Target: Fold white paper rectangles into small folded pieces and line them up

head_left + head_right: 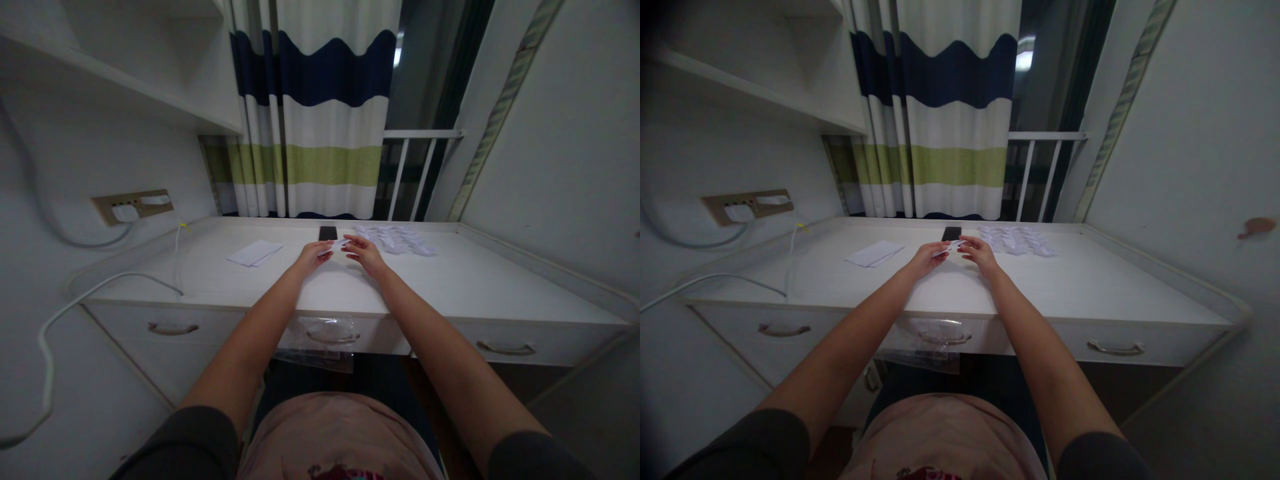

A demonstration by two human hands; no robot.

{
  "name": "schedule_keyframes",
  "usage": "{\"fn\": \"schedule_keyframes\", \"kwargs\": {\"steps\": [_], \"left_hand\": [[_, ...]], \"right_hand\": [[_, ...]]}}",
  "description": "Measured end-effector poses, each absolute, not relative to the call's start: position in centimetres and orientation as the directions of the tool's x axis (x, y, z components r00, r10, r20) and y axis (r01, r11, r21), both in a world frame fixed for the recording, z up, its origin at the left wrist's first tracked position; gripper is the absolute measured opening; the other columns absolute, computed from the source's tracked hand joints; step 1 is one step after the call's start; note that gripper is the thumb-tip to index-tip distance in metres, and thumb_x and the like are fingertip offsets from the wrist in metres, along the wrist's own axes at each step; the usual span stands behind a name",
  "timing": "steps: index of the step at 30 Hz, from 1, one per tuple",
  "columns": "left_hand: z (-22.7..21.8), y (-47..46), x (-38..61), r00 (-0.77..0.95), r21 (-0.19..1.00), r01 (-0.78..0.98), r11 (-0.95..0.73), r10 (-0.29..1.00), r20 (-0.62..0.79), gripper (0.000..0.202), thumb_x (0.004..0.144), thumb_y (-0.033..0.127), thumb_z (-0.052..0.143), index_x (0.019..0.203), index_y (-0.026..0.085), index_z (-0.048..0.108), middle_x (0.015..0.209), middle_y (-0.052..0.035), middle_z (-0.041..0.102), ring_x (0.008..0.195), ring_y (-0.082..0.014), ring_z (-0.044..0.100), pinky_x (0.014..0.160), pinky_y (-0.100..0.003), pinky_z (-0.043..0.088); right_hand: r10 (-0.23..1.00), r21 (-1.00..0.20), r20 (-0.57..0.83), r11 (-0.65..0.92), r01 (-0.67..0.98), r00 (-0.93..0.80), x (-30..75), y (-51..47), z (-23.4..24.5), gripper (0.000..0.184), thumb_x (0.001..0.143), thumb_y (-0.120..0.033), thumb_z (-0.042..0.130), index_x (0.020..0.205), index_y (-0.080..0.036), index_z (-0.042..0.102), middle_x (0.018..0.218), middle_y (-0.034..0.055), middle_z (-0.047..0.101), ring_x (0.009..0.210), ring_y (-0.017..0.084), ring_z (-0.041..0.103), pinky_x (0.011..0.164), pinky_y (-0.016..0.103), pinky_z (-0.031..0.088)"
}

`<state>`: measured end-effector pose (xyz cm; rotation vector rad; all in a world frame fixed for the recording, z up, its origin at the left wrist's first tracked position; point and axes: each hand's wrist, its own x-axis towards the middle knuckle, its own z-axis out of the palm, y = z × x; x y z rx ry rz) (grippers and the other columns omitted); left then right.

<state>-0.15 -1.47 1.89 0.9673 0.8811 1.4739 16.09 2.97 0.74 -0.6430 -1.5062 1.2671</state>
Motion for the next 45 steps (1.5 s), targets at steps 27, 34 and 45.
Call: {"fn": "schedule_keyframes", "kwargs": {"steps": [27, 34, 45], "left_hand": [[1.3, -1.0, -0.3, -0.04, 0.955, -0.264, -0.134, 0.991, 0.128, 0.013, 0.061, 0.013, 0.068, 0.074, 0.013, 0.069, 0.089, -0.0081, 0.067, 0.074, -0.0125, 0.059, 0.071, -0.026, 0.046], [1.5, -1.4, 0.0, -0.02, 0.976, -0.175, -0.132, 0.991, 0.131, 0.023, 0.059, 0.026, 0.071, 0.079, 0.014, 0.071, 0.082, -0.0085, 0.067, 0.074, -0.016, 0.06, 0.066, -0.026, 0.044], [1.1, -0.8, -0.2, 0.046, 0.977, -0.172, -0.124, 0.99, 0.134, 0.026, 0.055, 0.03, 0.071, 0.076, 0.014, 0.07, 0.084, -0.0082, 0.068, 0.077, -0.0165, 0.059, 0.065, -0.025, 0.044]], "right_hand": [[0.888, -0.949, 0.314, 0.297, -0.102, -0.337, 16.1, 2.7, 0.9, 0.027, 0.056, -0.018, 0.064, 0.083, -0.024, 0.066, 0.073, -0.0036, 0.061, 0.07, 0.012, 0.059, 0.063, 0.024, 0.047], [0.863, -0.957, 0.285, 0.28, -0.076, -0.416, 16.0, 1.5, 1.4, 0.02, 0.057, -0.016, 0.065, 0.076, -0.023, 0.068, 0.082, -0.0002, 0.067, 0.071, 0.012, 0.06, 0.061, 0.023, 0.047], [0.868, -0.963, 0.252, 0.27, -0.018, -0.429, 16.0, 2.2, 1.0, 0.024, 0.057, -0.035, 0.075, 0.072, -0.018, 0.07, 0.074, 0.0041, 0.069, 0.071, 0.015, 0.06, 0.061, 0.024, 0.047]]}}
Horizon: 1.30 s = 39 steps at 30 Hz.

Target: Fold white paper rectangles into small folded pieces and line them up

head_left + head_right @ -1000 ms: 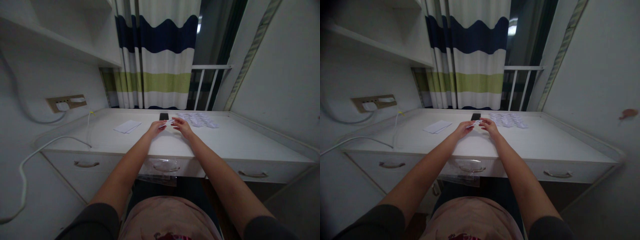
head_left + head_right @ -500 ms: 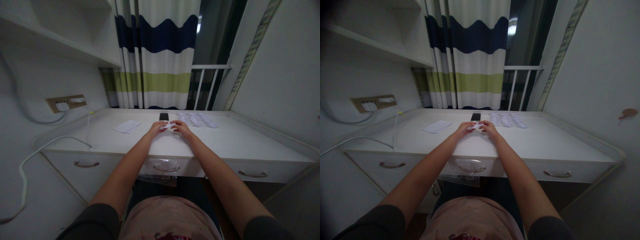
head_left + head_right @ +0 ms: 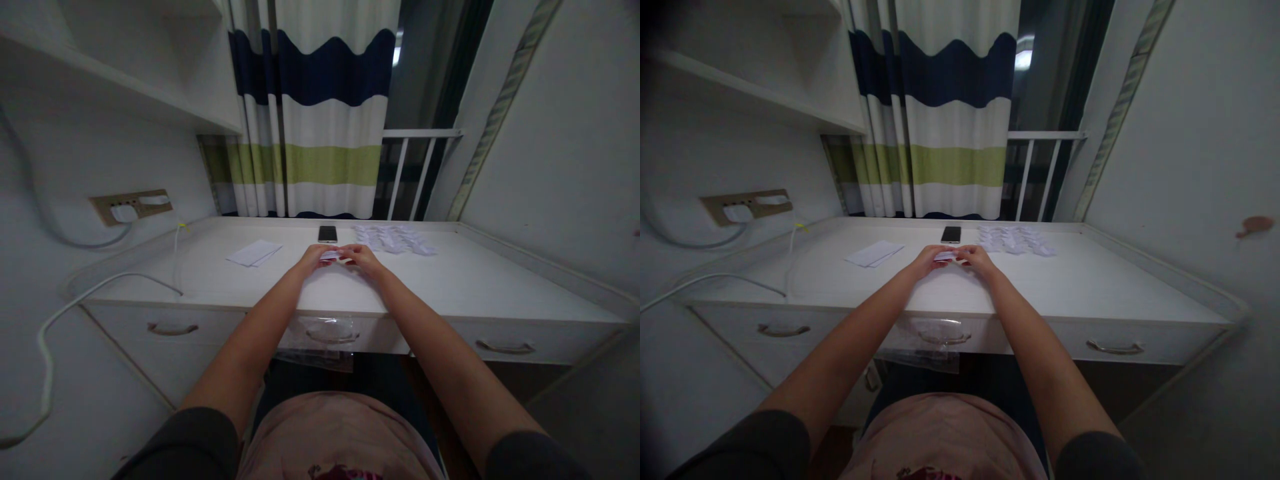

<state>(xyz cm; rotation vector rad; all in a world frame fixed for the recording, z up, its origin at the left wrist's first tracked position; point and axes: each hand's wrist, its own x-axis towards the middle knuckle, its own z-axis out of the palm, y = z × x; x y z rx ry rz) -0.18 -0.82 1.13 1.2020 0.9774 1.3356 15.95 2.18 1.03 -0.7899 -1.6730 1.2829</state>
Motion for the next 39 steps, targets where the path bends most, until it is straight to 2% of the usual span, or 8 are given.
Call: {"fn": "schedule_keyframes", "kwargs": {"steps": [11, 19, 28, 35, 39], "left_hand": [[1.25, -0.96, -0.07, 0.088, 0.973, -0.203, -0.108, 0.988, 0.127, 0.027, 0.059, 0.031, 0.072, 0.08, 0.014, 0.069, 0.086, -0.0077, 0.067, 0.076, -0.0155, 0.059, 0.063, -0.024, 0.046], [1.49, -1.37, -0.05, 0.162, 0.978, -0.187, -0.095, 0.979, 0.126, 0.031, 0.062, 0.031, 0.073, 0.086, 0.013, 0.066, 0.089, -0.0083, 0.067, 0.074, -0.0144, 0.063, 0.066, -0.024, 0.046], [1.27, -1.03, 0.08, 0.082, 0.975, -0.193, -0.112, 0.988, 0.13, 0.028, 0.067, 0.028, 0.071, 0.088, 0.012, 0.065, 0.088, -0.0096, 0.068, 0.066, -0.0128, 0.064, 0.058, -0.022, 0.044], [1.35, -0.84, 0.1, 0.017, 0.978, -0.178, -0.108, 0.993, 0.113, 0.023, 0.07, 0.027, 0.069, 0.086, 0.011, 0.065, 0.086, -0.0096, 0.069, 0.064, -0.0125, 0.064, 0.057, -0.02, 0.045], [1.32, -0.74, 0.17, -0.009, 0.98, -0.16, -0.12, 0.993, 0.12, 0.02, 0.07, 0.027, 0.069, 0.082, 0.01, 0.065, 0.083, -0.0082, 0.068, 0.063, -0.0116, 0.063, 0.056, -0.02, 0.044]], "right_hand": [[0.905, -0.975, 0.219, 0.216, -0.048, -0.365, 16.07, 2.28, 1.02, 0.029, 0.058, -0.043, 0.075, 0.063, -0.016, 0.066, 0.067, 0.0032, 0.066, 0.065, 0.013, 0.058, 0.062, 0.024, 0.045], [0.941, -0.98, 0.194, 0.172, -0.104, -0.279, 16.03, 2.98, 0.8, 0.028, 0.062, -0.04, 0.075, 0.061, -0.016, 0.061, 0.062, 0.0018, 0.063, 0.059, 0.012, 0.058, 0.06, 0.024, 0.047], [0.954, -0.983, 0.13, 0.088, -0.163, -0.27, 15.92, 2.58, 1.11, 0.02, 0.068, -0.032, 0.072, 0.063, -0.017, 0.059, 0.066, 0.0026, 0.066, 0.061, 0.011, 0.061, 0.058, 0.021, 0.047], [0.965, -0.981, 0.126, 0.086, -0.177, -0.229, 15.91, 2.89, 1.05, 0.024, 0.066, -0.029, 0.073, 0.057, -0.017, 0.055, 0.059, 0.0001, 0.062, 0.054, 0.009, 0.057, 0.056, 0.02, 0.047], [0.972, -0.981, 0.115, 0.079, -0.175, -0.207, 15.85, 2.91, 1.11, 0.024, 0.062, -0.03, 0.075, 0.057, -0.018, 0.054, 0.06, -0.0011, 0.062, 0.058, 0.009, 0.057, 0.058, 0.021, 0.048]]}}
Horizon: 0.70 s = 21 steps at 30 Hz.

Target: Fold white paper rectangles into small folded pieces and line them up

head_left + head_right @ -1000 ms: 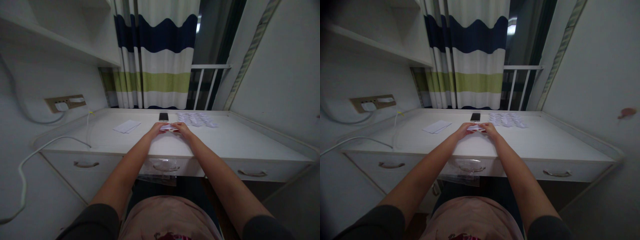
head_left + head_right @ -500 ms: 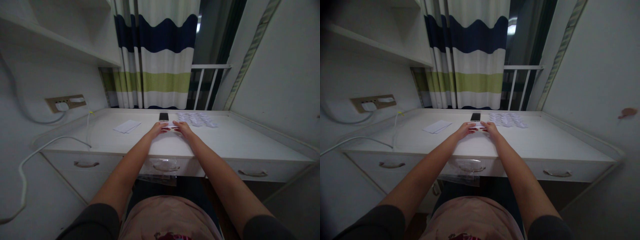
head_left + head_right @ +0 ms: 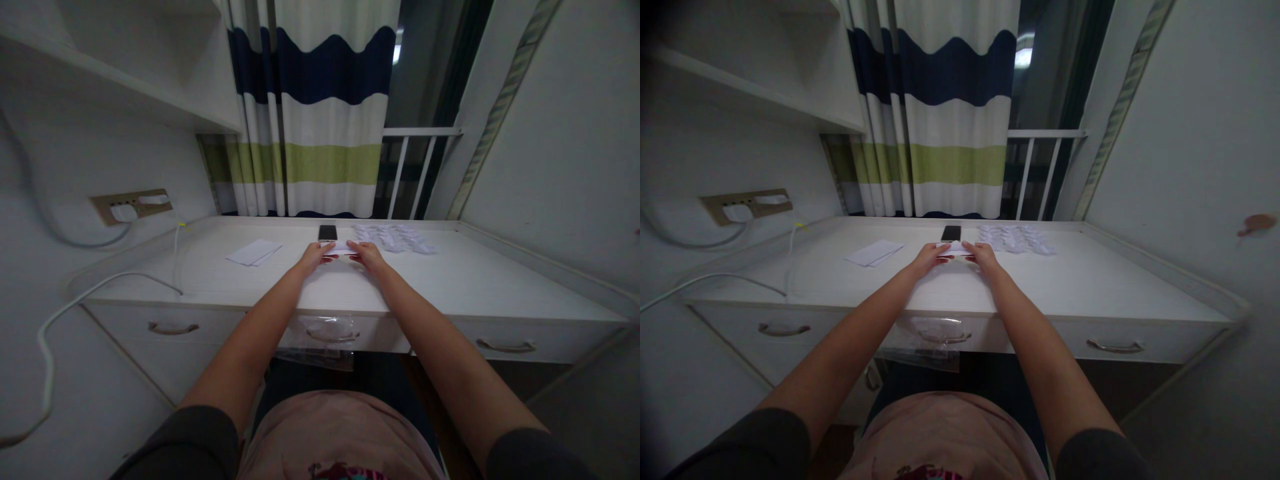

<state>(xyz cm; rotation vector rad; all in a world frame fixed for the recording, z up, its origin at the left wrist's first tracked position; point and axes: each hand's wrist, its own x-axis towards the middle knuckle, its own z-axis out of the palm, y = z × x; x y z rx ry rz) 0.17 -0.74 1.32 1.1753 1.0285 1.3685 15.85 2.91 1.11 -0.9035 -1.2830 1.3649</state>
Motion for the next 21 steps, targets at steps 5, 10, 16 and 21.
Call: {"fn": "schedule_keyframes", "kwargs": {"steps": [5, 10, 16, 21], "left_hand": [[1.1, -0.6, 0.2, -0.033, 0.981, -0.138, -0.136, 0.991, 0.133, 0.022, 0.067, 0.03, 0.071, 0.076, 0.01, 0.065, 0.076, -0.0068, 0.067, 0.062, -0.0113, 0.062, 0.056, -0.02, 0.044], [1.0, -0.4, 0.1, -0.031, 0.978, -0.129, -0.162, 0.987, 0.159, 0.027, 0.065, 0.033, 0.073, 0.078, 0.011, 0.066, 0.079, -0.0075, 0.068, 0.068, -0.0132, 0.063, 0.061, -0.022, 0.046], [0.9, -0.4, 0.1, 0.004, 0.973, -0.131, -0.189, 0.981, 0.192, 0.033, 0.065, 0.036, 0.073, 0.085, 0.01, 0.067, 0.085, -0.009, 0.068, 0.07, -0.0134, 0.064, 0.061, -0.022, 0.046], [1.0, -0.4, 0.0, 0.018, 0.97, -0.123, -0.209, 0.977, 0.212, 0.037, 0.067, 0.035, 0.071, 0.097, 0.013, 0.067, 0.093, -0.0085, 0.068, 0.064, -0.0101, 0.063, 0.057, -0.019, 0.045]], "right_hand": [[0.962, -0.974, 0.175, 0.138, -0.181, -0.211, 15.8, 3.1, 0.8, 0.029, 0.058, -0.035, 0.077, 0.055, -0.018, 0.052, 0.06, -0.0012, 0.061, 0.064, 0.012, 0.058, 0.061, 0.023, 0.049], [0.943, -0.959, 0.256, 0.221, -0.177, -0.211, 15.8, 3.6, 0.4, 0.03, 0.054, -0.042, 0.077, 0.063, -0.018, 0.06, 0.064, 0.001, 0.063, 0.067, 0.015, 0.059, 0.063, 0.027, 0.049], [0.932, -0.944, 0.316, 0.29, -0.157, -0.177, 15.8, 3.9, 0.4, 0.042, 0.049, -0.049, 0.076, 0.073, -0.017, 0.066, 0.069, 0.0022, 0.066, 0.07, 0.017, 0.06, 0.065, 0.03, 0.049], [0.929, -0.939, 0.334, 0.314, -0.139, -0.16, 15.9, 4.1, 0.2, 0.044, 0.046, -0.05, 0.076, 0.073, -0.016, 0.068, 0.067, 0.0019, 0.066, 0.065, 0.016, 0.059, 0.063, 0.029, 0.047]]}}
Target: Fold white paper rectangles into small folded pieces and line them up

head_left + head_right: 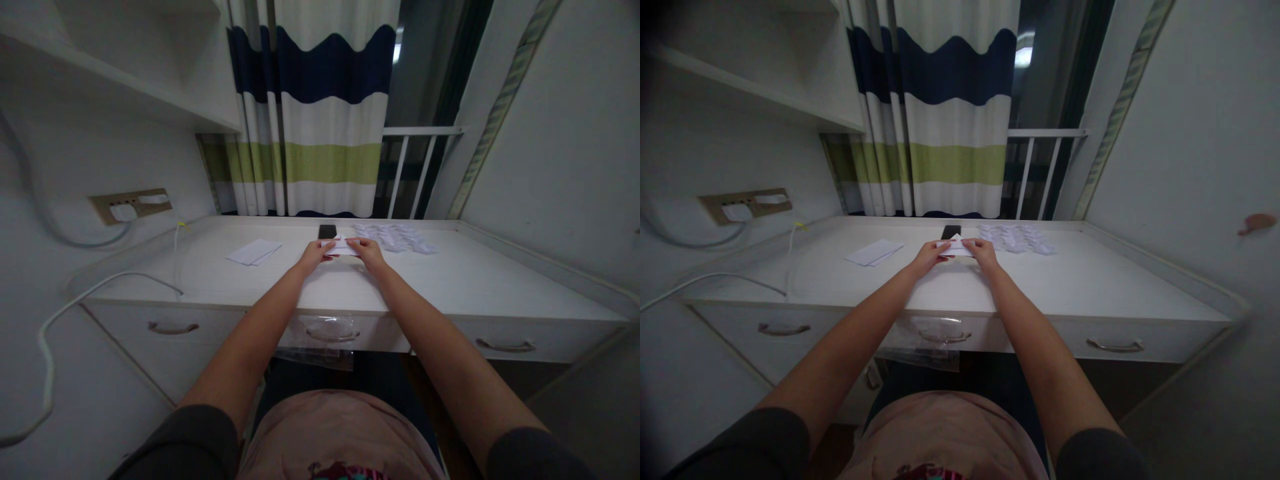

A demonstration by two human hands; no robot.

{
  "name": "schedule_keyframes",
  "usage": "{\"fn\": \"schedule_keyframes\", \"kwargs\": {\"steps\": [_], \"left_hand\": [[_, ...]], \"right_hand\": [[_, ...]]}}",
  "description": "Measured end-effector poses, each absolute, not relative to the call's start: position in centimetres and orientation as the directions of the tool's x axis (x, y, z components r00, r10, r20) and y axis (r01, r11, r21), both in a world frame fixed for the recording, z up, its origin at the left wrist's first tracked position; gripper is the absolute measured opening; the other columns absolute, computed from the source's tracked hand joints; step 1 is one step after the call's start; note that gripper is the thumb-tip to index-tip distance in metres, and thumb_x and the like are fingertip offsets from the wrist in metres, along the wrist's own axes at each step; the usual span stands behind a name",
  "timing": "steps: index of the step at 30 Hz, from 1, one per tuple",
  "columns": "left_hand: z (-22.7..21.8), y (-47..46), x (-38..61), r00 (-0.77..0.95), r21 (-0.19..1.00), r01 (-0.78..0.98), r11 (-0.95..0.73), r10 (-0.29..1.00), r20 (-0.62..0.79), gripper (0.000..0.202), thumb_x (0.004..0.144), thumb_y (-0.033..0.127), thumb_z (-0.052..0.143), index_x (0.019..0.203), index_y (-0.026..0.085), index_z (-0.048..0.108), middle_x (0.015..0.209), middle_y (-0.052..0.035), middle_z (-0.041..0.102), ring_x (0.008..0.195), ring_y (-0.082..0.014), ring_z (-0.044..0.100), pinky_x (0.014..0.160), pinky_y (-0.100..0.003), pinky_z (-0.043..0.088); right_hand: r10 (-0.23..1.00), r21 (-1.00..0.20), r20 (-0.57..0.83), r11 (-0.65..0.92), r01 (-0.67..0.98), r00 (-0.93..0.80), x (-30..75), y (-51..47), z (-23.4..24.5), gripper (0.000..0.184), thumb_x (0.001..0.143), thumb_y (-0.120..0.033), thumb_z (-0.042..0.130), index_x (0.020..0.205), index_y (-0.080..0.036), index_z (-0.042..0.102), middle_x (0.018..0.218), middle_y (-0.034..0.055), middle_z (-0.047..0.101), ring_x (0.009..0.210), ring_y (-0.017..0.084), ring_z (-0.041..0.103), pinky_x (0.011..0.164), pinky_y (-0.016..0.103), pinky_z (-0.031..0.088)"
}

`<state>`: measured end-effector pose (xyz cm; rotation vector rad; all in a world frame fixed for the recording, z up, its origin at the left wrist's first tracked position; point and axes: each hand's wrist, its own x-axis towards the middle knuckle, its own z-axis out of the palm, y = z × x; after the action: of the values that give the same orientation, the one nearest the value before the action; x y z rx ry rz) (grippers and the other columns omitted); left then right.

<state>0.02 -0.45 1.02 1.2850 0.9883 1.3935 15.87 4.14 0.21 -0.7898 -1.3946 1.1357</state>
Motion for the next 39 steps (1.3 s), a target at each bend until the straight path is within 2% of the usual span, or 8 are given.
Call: {"fn": "schedule_keyframes", "kwargs": {"steps": [5, 12, 18, 22, 28, 33, 39], "left_hand": [[1.1, -0.6, -0.1, 0.038, 0.969, -0.098, -0.229, 0.972, 0.233, 0.042, 0.07, 0.035, 0.069, 0.108, 0.018, 0.064, 0.102, -0.0086, 0.066, 0.065, -0.0102, 0.064, 0.057, -0.019, 0.045], [1.1, -0.6, -0.1, 0.009, 0.97, -0.081, -0.228, 0.973, 0.23, 0.038, 0.07, 0.034, 0.069, 0.103, 0.016, 0.066, 0.094, -0.0071, 0.067, 0.068, -0.01, 0.062, 0.058, -0.019, 0.046], [1.3, -1.0, 0.0, -0.011, 0.964, -0.092, -0.251, 0.968, 0.251, 0.039, 0.067, 0.033, 0.072, 0.102, 0.018, 0.066, 0.091, -0.0058, 0.066, 0.07, -0.0103, 0.061, 0.06, -0.019, 0.047], [1.3, -1.0, 0.0, 0.001, 0.966, -0.067, -0.251, 0.968, 0.252, 0.044, 0.066, 0.034, 0.072, 0.106, 0.018, 0.064, 0.086, -0.005, 0.066, 0.066, -0.0107, 0.062, 0.059, -0.019, 0.047], [1.4, -1.3, 0.0, -0.028, 0.959, 0.013, -0.281, 0.959, 0.282, 0.039, 0.06, 0.028, 0.074, 0.096, 0.018, 0.065, 0.098, -0.0052, 0.064, 0.073, -0.0115, 0.06, 0.059, -0.019, 0.048], [1.4, -1.6, 0.1, -0.048, 0.94, 0.112, -0.324, 0.943, 0.33, 0.033, 0.059, 0.025, 0.072, 0.091, 0.017, 0.064, 0.095, -0.0038, 0.063, 0.074, -0.0116, 0.057, 0.058, -0.019, 0.046], [1.2, -1.2, 0.0, -0.017, 0.914, 0.194, -0.356, 0.931, 0.366, 0.034, 0.059, 0.022, 0.072, 0.092, 0.017, 0.062, 0.083, -0.0016, 0.061, 0.068, -0.0108, 0.053, 0.054, -0.018, 0.043]], "right_hand": [[0.928, -0.938, 0.332, 0.307, -0.159, -0.17, 15.9, 4.2, 0.1, 0.042, 0.046, -0.048, 0.076, 0.073, -0.016, 0.068, 0.067, 0.0015, 0.066, 0.062, 0.014, 0.058, 0.06, 0.027, 0.046], [0.925, -0.937, 0.344, 0.325, -0.129, -0.162, 15.8, 4.0, 0.2, 0.041, 0.047, -0.047, 0.075, 0.073, -0.015, 0.069, 0.067, 0.0024, 0.067, 0.06, 0.014, 0.057, 0.056, 0.025, 0.044], [0.915, -0.929, 0.369, 0.364, -0.063, -0.163, 15.9, 3.9, 0.3, 0.047, 0.051, -0.046, 0.074, 0.088, -0.017, 0.069, 0.07, 0.0024, 0.067, 0.064, 0.015, 0.059, 0.058, 0.026, 0.046], [0.915, -0.932, 0.361, 0.355, -0.067, -0.178, 16.0, 3.9, 0.2, 0.049, 0.052, -0.047, 0.073, 0.09, -0.017, 0.068, 0.068, 0.001, 0.066, 0.06, 0.013, 0.057, 0.056, 0.025, 0.045], [0.909, -0.932, 0.363, 0.356, -0.072, -0.205, 16.0, 3.9, 0.1, 0.049, 0.051, -0.045, 0.075, 0.091, -0.017, 0.068, 0.066, -0.0001, 0.064, 0.057, 0.011, 0.055, 0.053, 0.023, 0.044], [0.92, -0.96, 0.279, 0.261, -0.1, -0.277, 15.9, 3.2, 0.4, 0.051, 0.051, -0.038, 0.077, 0.097, -0.02, 0.064, 0.072, -0.0007, 0.065, 0.061, 0.012, 0.058, 0.056, 0.023, 0.046], [0.938, -0.989, 0.142, 0.145, -0.013, -0.316, 15.8, 2.0, 0.8, 0.029, 0.056, -0.033, 0.077, 0.078, -0.019, 0.065, 0.066, -0.0002, 0.062, 0.058, 0.011, 0.055, 0.051, 0.021, 0.044]]}}
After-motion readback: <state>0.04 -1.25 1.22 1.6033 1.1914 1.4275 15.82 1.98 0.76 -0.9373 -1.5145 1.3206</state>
